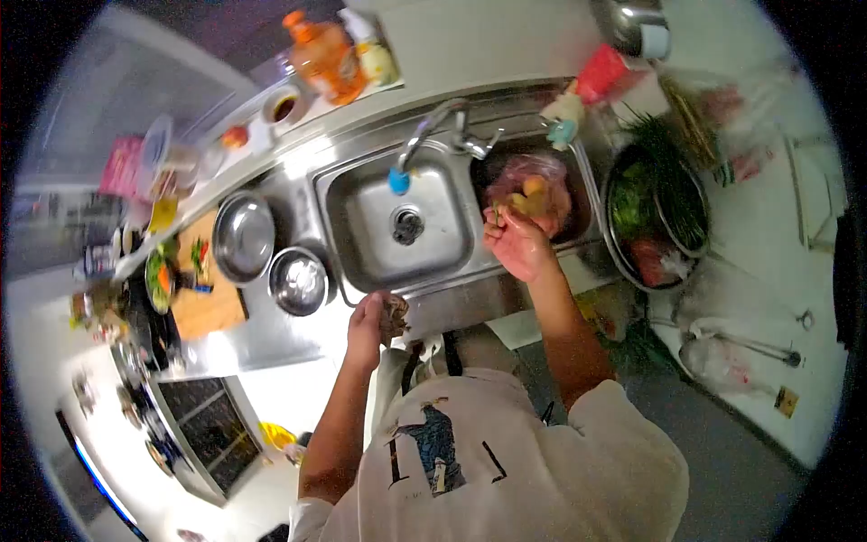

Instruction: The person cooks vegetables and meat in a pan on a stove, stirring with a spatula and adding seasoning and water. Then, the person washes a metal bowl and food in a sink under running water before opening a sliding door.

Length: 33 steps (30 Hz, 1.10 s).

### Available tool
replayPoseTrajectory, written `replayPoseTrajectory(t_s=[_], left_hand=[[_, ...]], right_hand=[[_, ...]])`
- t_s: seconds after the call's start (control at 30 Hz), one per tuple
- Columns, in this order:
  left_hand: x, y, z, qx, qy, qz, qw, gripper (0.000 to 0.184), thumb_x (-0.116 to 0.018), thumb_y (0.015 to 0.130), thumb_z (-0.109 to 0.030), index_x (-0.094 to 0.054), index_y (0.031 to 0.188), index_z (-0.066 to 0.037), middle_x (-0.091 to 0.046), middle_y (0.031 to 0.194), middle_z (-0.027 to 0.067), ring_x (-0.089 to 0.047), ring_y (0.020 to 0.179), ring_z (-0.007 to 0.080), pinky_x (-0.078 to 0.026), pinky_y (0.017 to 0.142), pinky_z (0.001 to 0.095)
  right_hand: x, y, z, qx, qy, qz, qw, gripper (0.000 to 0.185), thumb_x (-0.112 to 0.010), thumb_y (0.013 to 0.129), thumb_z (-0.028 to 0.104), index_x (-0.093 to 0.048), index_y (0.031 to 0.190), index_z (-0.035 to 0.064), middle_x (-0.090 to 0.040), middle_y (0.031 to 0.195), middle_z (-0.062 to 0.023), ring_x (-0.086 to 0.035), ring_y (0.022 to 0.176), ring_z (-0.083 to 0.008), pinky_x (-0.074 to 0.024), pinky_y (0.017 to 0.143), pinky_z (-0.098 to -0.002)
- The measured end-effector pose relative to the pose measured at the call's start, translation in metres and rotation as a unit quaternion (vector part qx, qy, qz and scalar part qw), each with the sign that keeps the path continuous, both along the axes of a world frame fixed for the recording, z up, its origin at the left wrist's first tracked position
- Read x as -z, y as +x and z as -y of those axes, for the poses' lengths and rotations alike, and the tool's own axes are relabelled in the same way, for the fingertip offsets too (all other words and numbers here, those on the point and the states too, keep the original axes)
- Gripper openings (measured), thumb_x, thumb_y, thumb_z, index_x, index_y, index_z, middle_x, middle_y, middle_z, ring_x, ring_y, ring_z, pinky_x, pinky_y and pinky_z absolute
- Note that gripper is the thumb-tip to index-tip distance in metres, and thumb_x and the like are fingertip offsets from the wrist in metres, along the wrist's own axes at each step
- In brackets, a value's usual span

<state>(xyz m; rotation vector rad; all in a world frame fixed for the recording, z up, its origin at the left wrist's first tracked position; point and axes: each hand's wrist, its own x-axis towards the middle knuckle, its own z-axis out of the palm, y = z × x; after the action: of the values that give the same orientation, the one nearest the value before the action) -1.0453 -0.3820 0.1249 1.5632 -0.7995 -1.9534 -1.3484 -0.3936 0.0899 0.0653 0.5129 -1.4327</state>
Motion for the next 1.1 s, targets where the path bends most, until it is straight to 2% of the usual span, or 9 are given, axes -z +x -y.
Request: replayPoseTrajectory(t_s=[0.03,0.07,0.23,0.3,0.4,0.57,0.6,0.87,1.1], left_hand=[[0.003,0.006,-0.001,-0.017,0.008,-0.009,1.000,0.032,-0.044,0.095,-0.032,-0.060,0.101,-0.005,-0.061,0.087,0.0055,-0.056,0.072,0.0114,-0.048,0.063,0.0270],[0.003,0.010,-0.004,-0.034,-0.008,0.016,0.999,0.036,-0.045,0.094,-0.036,-0.054,0.103,-0.002,-0.061,0.091,0.0118,-0.063,0.075,0.0225,-0.054,0.062,0.0335],[-0.004,0.055,-0.028,-0.049,-0.012,0.019,0.999,0.037,-0.045,0.092,-0.036,-0.055,0.105,-0.002,-0.060,0.094,0.0111,-0.061,0.078,0.0196,-0.051,0.061,0.0298],[-0.007,0.065,-0.043,-0.178,-0.025,-0.017,0.983,0.032,-0.045,0.094,-0.029,-0.057,0.107,-0.002,-0.060,0.083,0.0040,-0.056,0.072,0.0123,-0.046,0.061,0.0257],[-0.015,0.102,-0.066,-0.235,-0.005,-0.043,0.971,0.033,-0.046,0.094,-0.029,-0.056,0.109,-0.002,-0.061,0.098,0.0076,-0.058,0.087,0.0165,-0.049,0.073,0.0294],[0.010,0.173,-0.131,-0.368,-0.027,-0.094,0.925,0.032,-0.040,0.095,-0.030,-0.056,0.103,-0.003,-0.061,0.091,0.0100,-0.060,0.075,0.0198,-0.052,0.066,0.0335],[0.011,0.192,-0.147,-0.385,-0.036,-0.091,0.918,0.032,-0.039,0.095,-0.029,-0.055,0.103,-0.003,-0.061,0.090,0.0099,-0.060,0.074,0.0200,-0.052,0.065,0.0335],[0.009,0.333,-0.308,-0.570,-0.051,-0.113,0.812,0.031,-0.036,0.096,-0.029,-0.055,0.099,-0.004,-0.060,0.085,0.0093,-0.059,0.067,0.0189,-0.052,0.061,0.0320],[0.034,0.411,-0.464,-0.742,-0.066,-0.041,0.666,0.032,-0.039,0.095,-0.033,-0.055,0.102,-0.005,-0.061,0.088,0.0102,-0.061,0.069,0.0206,-0.052,0.059,0.0328]], right_hand=[[0.000,0.010,0.006,-0.030,-0.034,0.040,0.998,0.015,-0.060,0.086,0.018,-0.055,0.095,0.0068,-0.051,0.079,-0.0022,-0.043,0.069,-0.0125,-0.0376,0.069,-0.0274],[-0.001,0.021,0.010,-0.045,-0.031,0.036,0.998,0.013,-0.061,0.085,0.018,-0.055,0.090,0.0074,-0.046,0.075,0.0000,-0.041,0.069,-0.0125,-0.0355,0.068,-0.0269],[-0.031,0.070,0.034,-0.163,-0.061,0.033,0.984,0.015,-0.062,0.084,0.019,-0.052,0.085,0.0085,-0.042,0.075,0.0013,-0.039,0.071,-0.0122,-0.0347,0.070,-0.0264],[-0.039,0.091,0.042,-0.203,-0.060,-0.003,0.977,0.017,-0.062,0.084,0.021,-0.049,0.084,0.0098,-0.040,0.075,0.0018,-0.039,0.072,-0.0119,-0.0344,0.069,-0.0266],[-0.055,0.131,0.053,-0.290,-0.097,-0.002,0.952,0.017,-0.060,0.085,0.022,-0.047,0.082,0.0110,-0.039,0.076,0.0014,-0.039,0.071,-0.0123,-0.0343,0.069,-0.0273],[-0.072,0.242,0.047,-0.408,-0.103,-0.009,0.907,0.010,-0.051,0.091,0.016,-0.046,0.085,0.0089,-0.039,0.076,0.0003,-0.037,0.069,-0.0117,-0.0328,0.066,-0.0256],[-0.078,0.273,0.041,-0.427,-0.112,-0.014,0.897,0.014,-0.055,0.089,0.015,-0.044,0.082,0.0088,-0.039,0.076,-0.0002,-0.038,0.070,-0.0132,-0.0336,0.067,-0.0268],[-0.096,0.541,-0.048,-0.621,-0.110,0.005,0.776,0.009,-0.051,0.091,0.015,-0.048,0.088,0.0075,-0.043,0.076,-0.0013,-0.040,0.071,-0.0139,-0.0351,0.067,-0.0275],[-0.104,0.799,-0.160,-0.777,-0.180,0.106,0.593,0.006,-0.050,0.091,0.012,-0.049,0.091,0.0059,-0.043,0.078,-0.0019,-0.042,0.073,-0.0139,-0.0365,0.067,-0.0272]])
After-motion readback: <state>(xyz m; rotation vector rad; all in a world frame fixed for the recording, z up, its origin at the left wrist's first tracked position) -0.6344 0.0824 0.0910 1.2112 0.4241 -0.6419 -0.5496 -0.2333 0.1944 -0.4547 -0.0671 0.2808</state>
